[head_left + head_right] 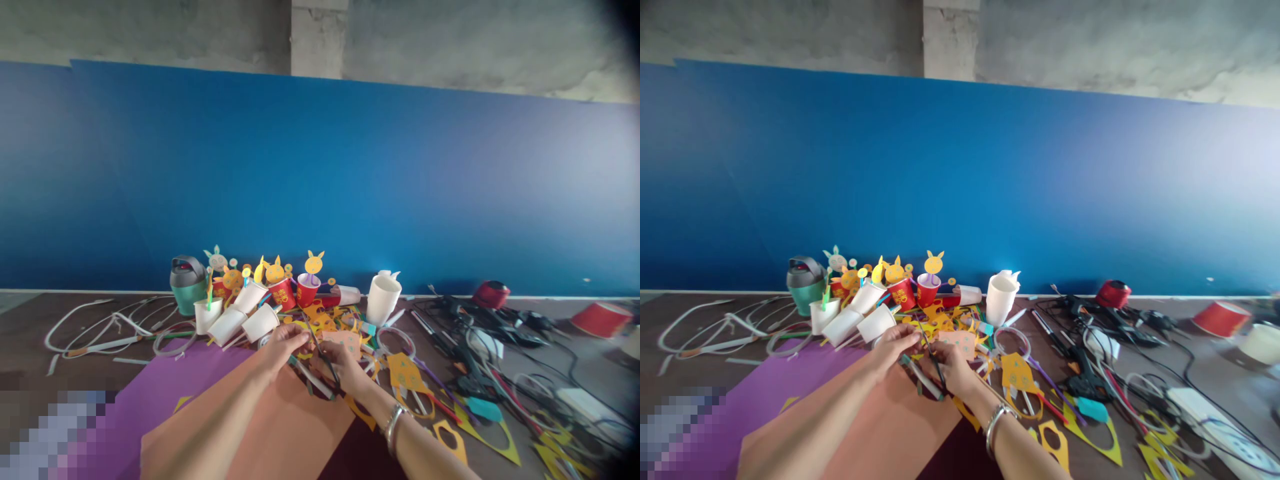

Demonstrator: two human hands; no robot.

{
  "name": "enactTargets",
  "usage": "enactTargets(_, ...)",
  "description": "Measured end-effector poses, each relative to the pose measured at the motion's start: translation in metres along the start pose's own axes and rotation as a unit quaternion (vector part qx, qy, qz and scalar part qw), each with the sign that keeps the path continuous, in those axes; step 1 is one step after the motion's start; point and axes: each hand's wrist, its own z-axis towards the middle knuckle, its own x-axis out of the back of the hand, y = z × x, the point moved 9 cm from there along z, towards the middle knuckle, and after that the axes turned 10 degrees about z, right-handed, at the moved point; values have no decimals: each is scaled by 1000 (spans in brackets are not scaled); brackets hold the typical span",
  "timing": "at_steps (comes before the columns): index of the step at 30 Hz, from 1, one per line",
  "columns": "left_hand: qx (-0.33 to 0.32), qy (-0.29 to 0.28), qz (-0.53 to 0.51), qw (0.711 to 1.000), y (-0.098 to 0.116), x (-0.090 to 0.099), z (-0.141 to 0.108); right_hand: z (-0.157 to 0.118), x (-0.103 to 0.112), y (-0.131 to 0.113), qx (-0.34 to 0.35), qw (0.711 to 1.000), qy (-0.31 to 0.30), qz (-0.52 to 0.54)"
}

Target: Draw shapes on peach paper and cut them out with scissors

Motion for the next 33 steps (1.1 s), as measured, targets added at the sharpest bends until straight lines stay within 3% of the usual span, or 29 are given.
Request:
enactTargets(12, -7, 9, 47, 999, 3, 7, 1, -2, 7, 3, -10, 998, -6, -57)
enactTargets(15, -21, 16, 77, 997, 5, 8, 0, -1, 21, -1, -32, 995, 10, -95)
enactTargets(17, -37, 27, 106, 993, 9, 7, -1, -2, 42, -15, -26, 986, 72, -148)
enactTargets(19, -54, 40, 142, 988, 12, 6, -3, -7, 73, -44, 29, 951, 191, -243)
enactTargets(21, -76, 56, 180, 979, 15, 5, -4, -15, 93, -66, 45, 881, 267, -388)
enactTargets(24, -116, 78, 227, 964, 21, 4, -5, -19, 104, -71, 11, 815, 276, -509)
enactTargets(26, -155, 90, 292, 940, 27, 4, -7, -18, 102, -64, -2, 804, 255, -537)
enactTargets(28, -183, 98, 396, 894, 30, 1, -10, -17, 99, -57, -8, 803, 236, -548)
enactTargets(30, -186, 104, 498, 841, 30, -1, -12, -16, 96, -52, -10, 805, 225, -549)
enactTargets(33, -167, 116, 571, 795, 27, 0, -13, -15, 98, -51, -17, 808, 230, -542)
